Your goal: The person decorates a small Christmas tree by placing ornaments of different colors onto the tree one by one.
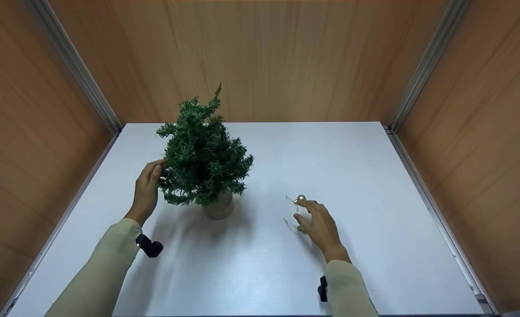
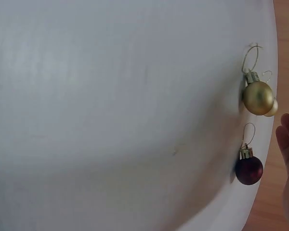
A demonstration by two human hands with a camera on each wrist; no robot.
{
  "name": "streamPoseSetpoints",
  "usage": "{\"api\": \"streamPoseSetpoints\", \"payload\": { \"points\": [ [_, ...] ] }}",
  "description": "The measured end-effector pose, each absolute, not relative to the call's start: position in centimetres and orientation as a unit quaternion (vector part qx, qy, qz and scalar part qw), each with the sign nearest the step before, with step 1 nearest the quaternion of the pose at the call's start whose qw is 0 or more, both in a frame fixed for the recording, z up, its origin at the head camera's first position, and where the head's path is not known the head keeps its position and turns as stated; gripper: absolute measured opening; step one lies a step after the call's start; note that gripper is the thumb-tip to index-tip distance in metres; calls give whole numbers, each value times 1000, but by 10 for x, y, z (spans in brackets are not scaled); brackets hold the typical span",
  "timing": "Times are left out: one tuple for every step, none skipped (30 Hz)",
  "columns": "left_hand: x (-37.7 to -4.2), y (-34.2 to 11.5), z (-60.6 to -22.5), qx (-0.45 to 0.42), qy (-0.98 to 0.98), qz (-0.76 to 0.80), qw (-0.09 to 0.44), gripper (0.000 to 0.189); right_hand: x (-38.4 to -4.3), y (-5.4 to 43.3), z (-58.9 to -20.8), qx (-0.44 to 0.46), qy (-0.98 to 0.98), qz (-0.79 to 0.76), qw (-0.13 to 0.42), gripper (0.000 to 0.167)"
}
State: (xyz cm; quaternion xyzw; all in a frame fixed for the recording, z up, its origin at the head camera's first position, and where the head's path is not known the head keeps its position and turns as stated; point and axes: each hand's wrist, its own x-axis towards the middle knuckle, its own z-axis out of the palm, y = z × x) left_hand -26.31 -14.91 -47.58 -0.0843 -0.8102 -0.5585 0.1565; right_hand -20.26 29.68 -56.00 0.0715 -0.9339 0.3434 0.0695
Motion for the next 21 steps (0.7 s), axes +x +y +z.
{"api": "streamPoseSetpoints", "payload": {
  "points": [
    [-263,-149,-477,-84,-810,-560,156,47,-201,297,-562,71,-933,346,68,42],
    [-262,-149,-478,-83,-809,-561,155,48,-199,298,-563,68,-933,347,66,42],
    [-262,-150,-479,-82,-808,-563,154,48,-197,299,-564,64,-933,350,64,41],
    [-262,-150,-480,-79,-807,-564,153,49,-196,299,-566,61,-932,352,62,41],
    [-261,-150,-481,-78,-806,-566,152,49,-194,300,-567,60,-931,354,60,40],
    [-261,-151,-482,-76,-805,-568,152,49,-193,300,-568,59,-931,355,58,40],
    [-260,-151,-483,-75,-806,-567,153,48,-192,300,-570,57,-930,358,56,40],
    [-260,-152,-484,-74,-805,-568,153,47,-191,301,-571,57,-930,359,55,40],
    [-259,-152,-484,-75,-804,-569,153,46,-190,301,-573,57,-929,361,54,40],
    [-259,-151,-484,-75,-803,-571,152,45,-189,301,-574,58,-929,363,54,40],
    [-258,-151,-485,-76,-802,-572,153,45,-188,302,-576,59,-929,362,55,40],
    [-257,-151,-485,-75,-801,-574,152,45,-187,302,-577,59,-929,362,57,40],
    [-257,-150,-485,-73,-801,-575,150,45,-186,302,-578,58,-928,363,58,40],
    [-257,-149,-485,-71,-800,-576,150,46,-185,302,-580,58,-929,362,59,40],
    [-256,-149,-485,-68,-801,-576,149,47,-184,303,-581,57,-929,362,60,39],
    [-256,-148,-486,-66,-803,-573,149,48,-183,303,-582,56,-928,362,60,39],
    [-256,-147,-486,-64,-805,-571,150,48,-182,303,-583,55,-928,362,60,38],
    [-256,-147,-486,-63,-806,-568,151,48,-181,303,-584,54,-928,363,58,38],
    [-256,-147,-486,-61,-808,-566,153,48,-181,304,-585,53,-928,364,58,37],
    [-257,-146,-487,-61,-809,-564,156,47,-180,304,-586,53,-928,365,58,37],
    [-257,-146,-487,-60,-809,-563,158,46,-179,304,-586,53,-927,366,59,37]
  ]
}}
